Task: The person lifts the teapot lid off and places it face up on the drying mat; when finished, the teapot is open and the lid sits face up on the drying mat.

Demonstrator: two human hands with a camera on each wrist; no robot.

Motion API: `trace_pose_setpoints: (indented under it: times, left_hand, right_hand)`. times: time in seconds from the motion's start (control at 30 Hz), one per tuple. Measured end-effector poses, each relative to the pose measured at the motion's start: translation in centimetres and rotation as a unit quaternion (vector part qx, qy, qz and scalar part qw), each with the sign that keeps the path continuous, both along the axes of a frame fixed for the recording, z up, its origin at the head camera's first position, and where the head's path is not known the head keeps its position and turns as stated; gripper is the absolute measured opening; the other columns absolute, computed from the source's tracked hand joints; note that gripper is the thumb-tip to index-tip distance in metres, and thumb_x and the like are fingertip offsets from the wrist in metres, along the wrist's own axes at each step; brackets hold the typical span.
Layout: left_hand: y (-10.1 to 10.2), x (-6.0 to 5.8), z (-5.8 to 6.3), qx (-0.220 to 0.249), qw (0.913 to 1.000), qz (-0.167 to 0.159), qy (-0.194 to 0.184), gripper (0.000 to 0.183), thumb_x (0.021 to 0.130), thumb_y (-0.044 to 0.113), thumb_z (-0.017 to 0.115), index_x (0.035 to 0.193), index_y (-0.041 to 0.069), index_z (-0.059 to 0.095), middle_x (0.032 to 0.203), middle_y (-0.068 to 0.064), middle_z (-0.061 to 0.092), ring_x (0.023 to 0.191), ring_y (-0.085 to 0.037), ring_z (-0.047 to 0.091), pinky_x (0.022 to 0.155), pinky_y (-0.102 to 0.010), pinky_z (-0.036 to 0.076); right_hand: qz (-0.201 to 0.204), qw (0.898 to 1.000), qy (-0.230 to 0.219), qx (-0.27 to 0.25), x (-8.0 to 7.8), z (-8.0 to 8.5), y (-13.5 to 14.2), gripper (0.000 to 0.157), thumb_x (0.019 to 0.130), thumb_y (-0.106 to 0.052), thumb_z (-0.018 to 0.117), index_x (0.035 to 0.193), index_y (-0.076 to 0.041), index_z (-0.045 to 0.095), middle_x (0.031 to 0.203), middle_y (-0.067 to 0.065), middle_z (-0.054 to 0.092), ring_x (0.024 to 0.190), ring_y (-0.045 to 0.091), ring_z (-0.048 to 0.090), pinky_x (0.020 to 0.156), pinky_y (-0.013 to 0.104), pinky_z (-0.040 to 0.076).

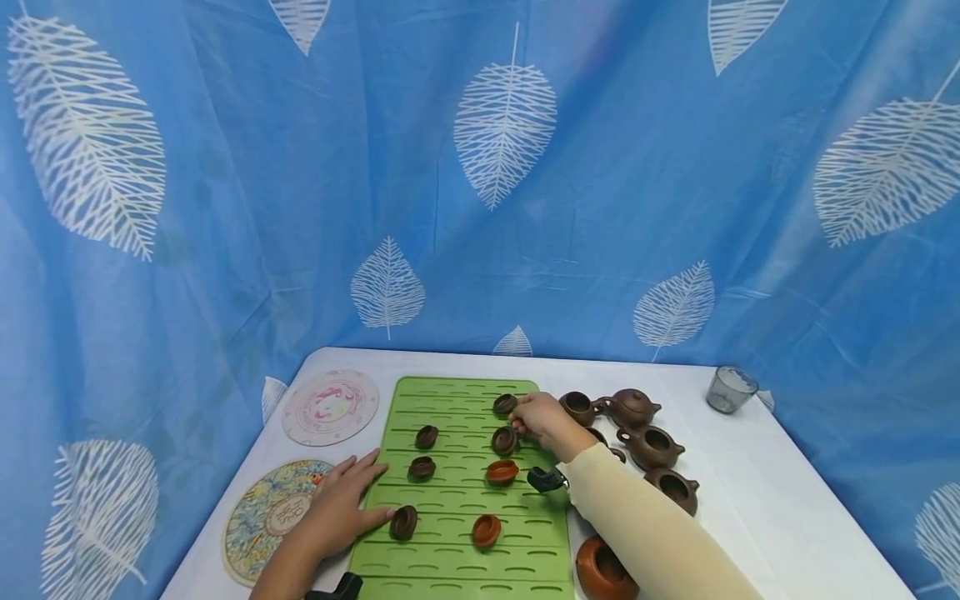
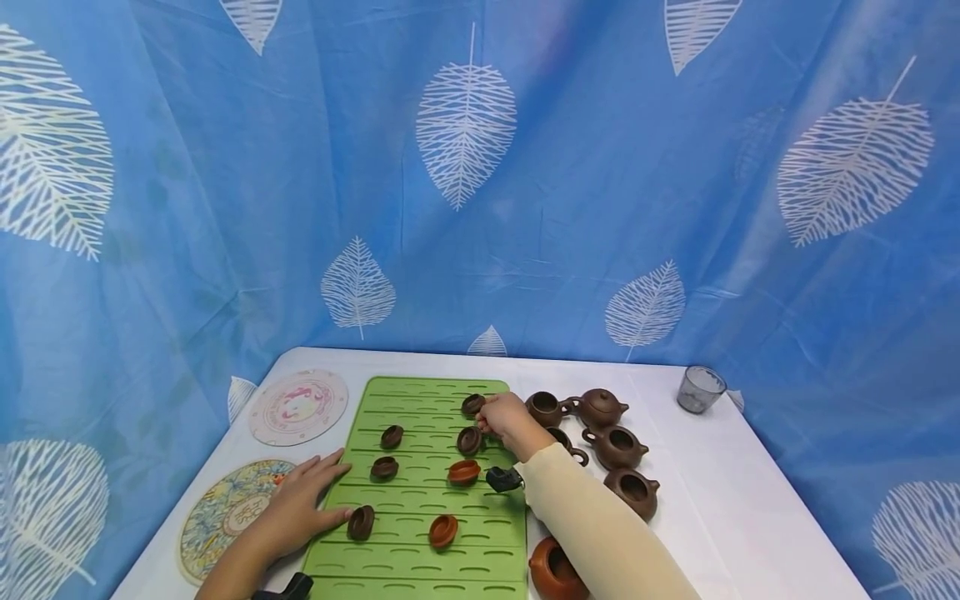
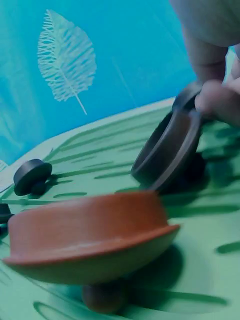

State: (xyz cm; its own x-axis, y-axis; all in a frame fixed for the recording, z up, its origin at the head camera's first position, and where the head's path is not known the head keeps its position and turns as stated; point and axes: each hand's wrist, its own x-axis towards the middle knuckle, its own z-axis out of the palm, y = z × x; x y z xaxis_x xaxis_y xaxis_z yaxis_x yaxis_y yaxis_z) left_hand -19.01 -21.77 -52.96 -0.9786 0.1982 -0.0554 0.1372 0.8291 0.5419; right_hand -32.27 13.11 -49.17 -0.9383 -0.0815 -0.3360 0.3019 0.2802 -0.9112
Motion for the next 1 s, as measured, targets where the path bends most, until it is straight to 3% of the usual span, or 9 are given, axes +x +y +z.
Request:
trace_pose_setpoints:
  times: [0.1,0.23,0.47,0.67,0.8,0.9,1.0]
  left_hand:
    - [0.1,0.0,-0.1,-0.002,1.0000,-0.005,-0.002,0.081,0.083,0.052,0.085,0.151,0.017,0.058,0.169,-0.007,0.039,0.152,-0.051,0.029,0.112,-0.081,0.026]
    - [0.0,0.0,-0.1,-0.005,1.0000,-0.008,-0.003,0.081,0.084,0.052,0.085,0.151,0.017,0.058,0.169,-0.008,0.038,0.152,-0.051,0.029,0.111,-0.082,0.026]
    - [0.2,-0.3,-0.1,-0.010,0.9998,-0.015,-0.001,0.082,0.085,0.053,0.084,0.153,0.016,0.056,0.169,-0.010,0.037,0.151,-0.053,0.028,0.111,-0.082,0.025]
    - [0.3,-0.4,-0.1,-0.015,0.9998,-0.011,0.000,0.082,0.085,0.053,0.083,0.153,0.017,0.056,0.169,-0.010,0.036,0.151,-0.053,0.027,0.111,-0.083,0.024]
    - [0.3,-0.3,-0.1,-0.016,0.9999,-0.006,-0.002,0.082,0.085,0.053,0.084,0.153,0.017,0.056,0.169,-0.009,0.036,0.152,-0.053,0.027,0.111,-0.083,0.024]
    - [0.4,-0.2,-0.1,-0.017,0.9998,-0.006,0.000,0.082,0.085,0.053,0.084,0.153,0.017,0.056,0.169,-0.009,0.036,0.152,-0.053,0.027,0.111,-0.083,0.024]
    - [0.4,-0.2,0.0,-0.016,0.9998,-0.008,0.001,0.082,0.085,0.052,0.084,0.153,0.017,0.056,0.169,-0.009,0.036,0.152,-0.053,0.027,0.111,-0.083,0.024]
  right_hand:
    - [0.009,1.000,0.011,-0.002,0.9,1.0,1.0,0.036,0.104,-0.002,0.052,0.138,0.010,0.054,0.099,0.015,0.064,0.066,0.013,0.053,0.067,0.032,0.050]
    - [0.017,0.999,0.032,-0.007,1.9,2.6,2.5,0.044,0.103,-0.005,0.056,0.145,0.008,0.050,0.109,0.017,0.064,0.074,0.014,0.061,0.078,0.037,0.057]
    - [0.013,0.995,0.091,0.048,2.7,4.0,7.7,0.026,0.104,-0.006,0.055,0.126,0.007,0.059,0.106,0.018,0.064,0.084,0.022,0.062,0.079,0.038,0.058]
    - [-0.006,0.988,0.105,0.114,2.4,4.4,12.1,0.030,0.102,-0.012,0.056,0.128,0.003,0.060,0.108,0.020,0.066,0.087,0.028,0.065,0.080,0.042,0.058]
    - [-0.021,0.978,0.119,0.172,2.1,4.7,14.6,0.033,0.103,-0.016,0.056,0.131,0.001,0.059,0.115,0.021,0.065,0.097,0.033,0.066,0.079,0.039,0.057]
    - [-0.039,0.961,0.140,0.235,1.7,4.8,16.6,0.035,0.102,-0.018,0.057,0.131,0.000,0.060,0.118,0.021,0.065,0.103,0.033,0.064,0.080,0.037,0.054]
    - [-0.051,0.947,0.146,0.282,1.2,4.7,18.5,0.039,0.101,-0.019,0.056,0.135,0.002,0.058,0.123,0.026,0.064,0.106,0.037,0.062,0.083,0.043,0.053]
